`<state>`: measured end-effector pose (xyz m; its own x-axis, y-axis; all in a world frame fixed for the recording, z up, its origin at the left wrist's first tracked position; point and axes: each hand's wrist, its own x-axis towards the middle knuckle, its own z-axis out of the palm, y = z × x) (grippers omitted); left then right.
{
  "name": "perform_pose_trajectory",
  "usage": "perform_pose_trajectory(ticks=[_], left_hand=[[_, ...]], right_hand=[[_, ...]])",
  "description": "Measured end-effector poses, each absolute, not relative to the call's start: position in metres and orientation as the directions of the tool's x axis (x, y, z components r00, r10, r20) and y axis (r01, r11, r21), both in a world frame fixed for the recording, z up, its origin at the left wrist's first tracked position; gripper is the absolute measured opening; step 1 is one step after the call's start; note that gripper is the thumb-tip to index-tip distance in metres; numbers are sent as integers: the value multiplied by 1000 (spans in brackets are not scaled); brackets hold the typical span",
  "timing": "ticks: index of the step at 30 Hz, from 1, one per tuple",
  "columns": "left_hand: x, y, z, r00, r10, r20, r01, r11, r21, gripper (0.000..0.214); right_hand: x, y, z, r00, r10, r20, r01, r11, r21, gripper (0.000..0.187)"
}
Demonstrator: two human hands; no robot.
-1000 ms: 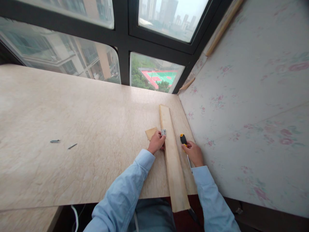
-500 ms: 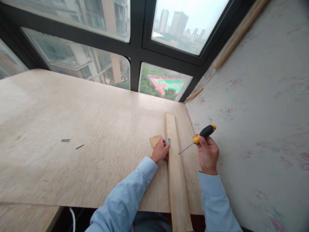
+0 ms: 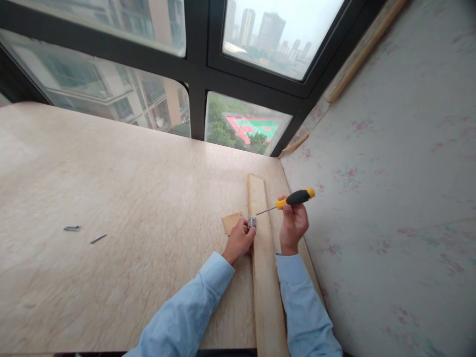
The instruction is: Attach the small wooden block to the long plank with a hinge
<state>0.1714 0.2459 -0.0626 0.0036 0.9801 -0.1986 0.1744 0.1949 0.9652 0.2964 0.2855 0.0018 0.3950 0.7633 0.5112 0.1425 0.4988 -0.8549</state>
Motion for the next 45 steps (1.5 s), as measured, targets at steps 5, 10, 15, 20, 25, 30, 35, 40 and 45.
perform_pose_trajectory(ticks=[5,10,15,20,25,30,35,40,45], left_hand=[[173,246,-63,-1,979,-201,143,200,969,12],[173,245,-61,-4,978,-208,152,206,967,12],[172,245,-60,14,976,-216,154,212,965,12],[172,245,-62,5,978,-208,170,204,964,11],[173,245,-62,14,976,-219,161,214,963,11],[172,245,-59,13,973,-229,152,225,962,11],[172,245,-56,6,971,-240,164,235,958,11],[172,245,-58,17,971,-238,158,232,960,12],[173,245,-62,18,975,-224,152,218,964,12]], right_hand=[[299,289,-1,349,787,508,136,494,-859,26],[300,286,0,373,772,515,116,512,-851,23],[297,283,1,365,765,530,117,527,-842,23],[297,283,-1,357,771,528,95,532,-841,23],[296,282,-1,354,779,517,131,506,-852,25],[296,280,-2,350,792,500,144,482,-864,28],[297,279,-3,323,793,516,118,508,-854,26],[296,277,-3,299,795,528,132,513,-848,26],[296,277,-2,288,799,528,138,511,-849,27]])
